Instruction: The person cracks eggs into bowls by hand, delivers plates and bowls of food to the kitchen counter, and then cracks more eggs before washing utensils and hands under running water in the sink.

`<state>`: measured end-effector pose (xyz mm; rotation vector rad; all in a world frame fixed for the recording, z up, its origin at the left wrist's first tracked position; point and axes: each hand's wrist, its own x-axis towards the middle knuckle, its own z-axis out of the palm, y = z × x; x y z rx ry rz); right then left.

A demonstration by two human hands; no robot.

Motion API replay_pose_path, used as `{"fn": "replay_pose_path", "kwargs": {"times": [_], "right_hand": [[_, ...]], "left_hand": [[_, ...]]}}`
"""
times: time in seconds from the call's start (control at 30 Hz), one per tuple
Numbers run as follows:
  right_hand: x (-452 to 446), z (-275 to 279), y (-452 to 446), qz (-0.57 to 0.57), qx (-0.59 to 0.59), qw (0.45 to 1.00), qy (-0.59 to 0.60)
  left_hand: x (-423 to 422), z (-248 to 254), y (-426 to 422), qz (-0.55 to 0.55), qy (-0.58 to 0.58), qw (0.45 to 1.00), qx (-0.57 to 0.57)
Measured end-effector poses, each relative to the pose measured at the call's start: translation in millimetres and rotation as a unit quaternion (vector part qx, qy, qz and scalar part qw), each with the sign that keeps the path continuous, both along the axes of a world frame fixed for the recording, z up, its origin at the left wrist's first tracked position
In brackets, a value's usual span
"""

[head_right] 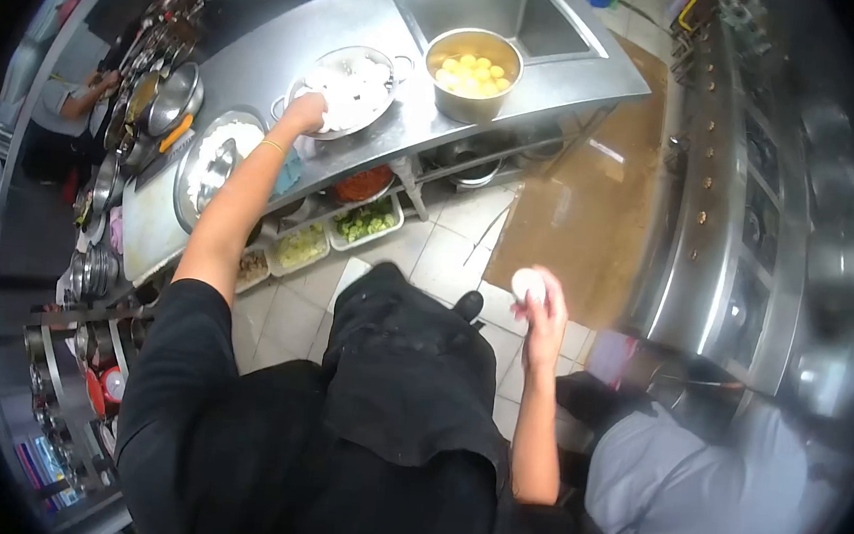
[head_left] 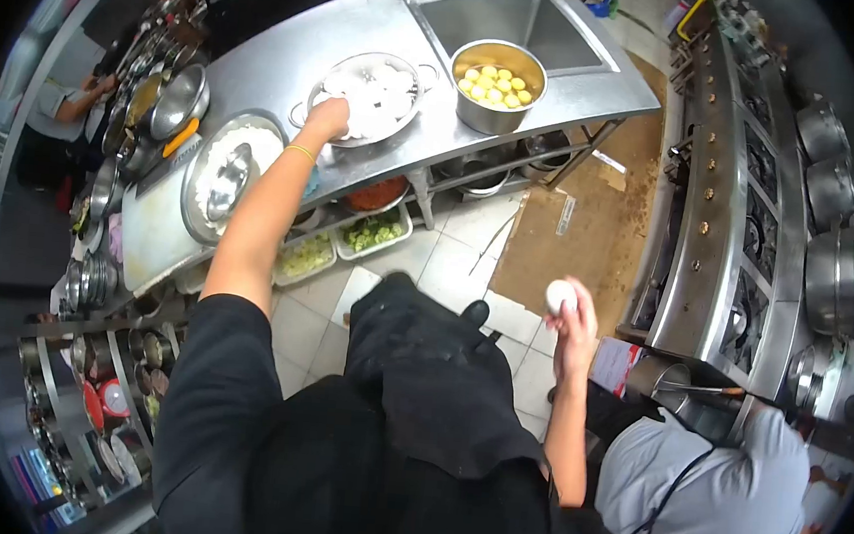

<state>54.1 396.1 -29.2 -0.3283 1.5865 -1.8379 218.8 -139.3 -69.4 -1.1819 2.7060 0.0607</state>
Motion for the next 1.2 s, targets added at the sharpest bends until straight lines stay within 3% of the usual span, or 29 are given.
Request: {"fn": "replay_pose_path", "kwargs": {"times": [0.07,0.1,0.13,0.2,0.23,0.3,0.33,0.4,0.47,0.53,0.6,0.67,0.73,0.8,0.87,0.93,0.97,1.03,1.13,1.2], "right_hand": [[-41,14,-30,0.043,-0.022,0.992,-0.113],[-61,14,-44,0.077,-0.062,0.986,-0.136],[-77,17,-58,0.080,-0.056,0.986,-0.135],[-98,28,-91,0.145,-0.030,0.988,-0.037],[-108,30,-109,0.146,-0.028,0.988,-0.038],[-119,33,-144,0.202,-0.008,0.968,0.148],[-121,36,-162,0.213,-0.002,0.966,0.145],[-125,55,-203,0.231,0.052,0.878,0.417],[-116,96,-231,0.231,0.060,0.842,0.484],[-119,110,-253,0.135,-0.119,0.764,0.619],[-129,108,-273,0.121,-0.166,0.752,0.626],[-142,93,-288,0.187,-0.074,0.717,0.668],[-155,78,-291,0.201,-0.032,0.850,0.487],[-179,67,-296,0.194,-0.093,0.966,0.141],[-202,64,-313,0.239,-0.115,0.958,-0.114],[-220,57,-336,0.321,-0.048,0.929,-0.175],[-228,52,-346,0.377,-0.027,0.908,-0.180],[-238,48,-361,0.435,0.002,0.876,-0.209],[-251,50,-382,0.494,-0.019,0.839,-0.226],[-253,54,-397,0.503,0.001,0.832,-0.232]], "left_hand": [[15,-13,11,0.019,-0.021,0.999,0.023],[16,-6,21,0.039,0.048,0.998,0.018],[12,3,26,0.056,0.119,0.991,0.011],[1,22,32,0.094,0.141,0.984,0.059],[-3,32,45,0.132,0.266,0.948,0.117],[-14,57,87,0.156,0.444,0.849,0.242],[-30,64,113,0.143,0.503,0.794,0.309],[-63,65,147,0.079,0.562,0.749,0.341],[-96,67,161,0.049,0.611,0.717,0.333],[-124,75,167,0.067,0.657,0.647,0.382],[-147,77,160,0.019,0.675,0.648,0.353],[-164,81,157,0.038,0.649,0.665,0.369],[-177,75,159,0.058,0.652,0.661,0.367],[-184,72,150,0.104,0.659,0.621,0.411],[-183,72,144,0.110,0.630,0.656,0.401],[-189,66,140,0.099,0.598,0.722,0.333],[-191,70,139,0.115,0.606,0.707,0.345],[-193,69,140,0.166,0.650,0.601,0.435],[-197,81,147,0.230,0.693,0.370,0.574],[-211,80,147,0.255,0.699,0.367,0.558]]}}
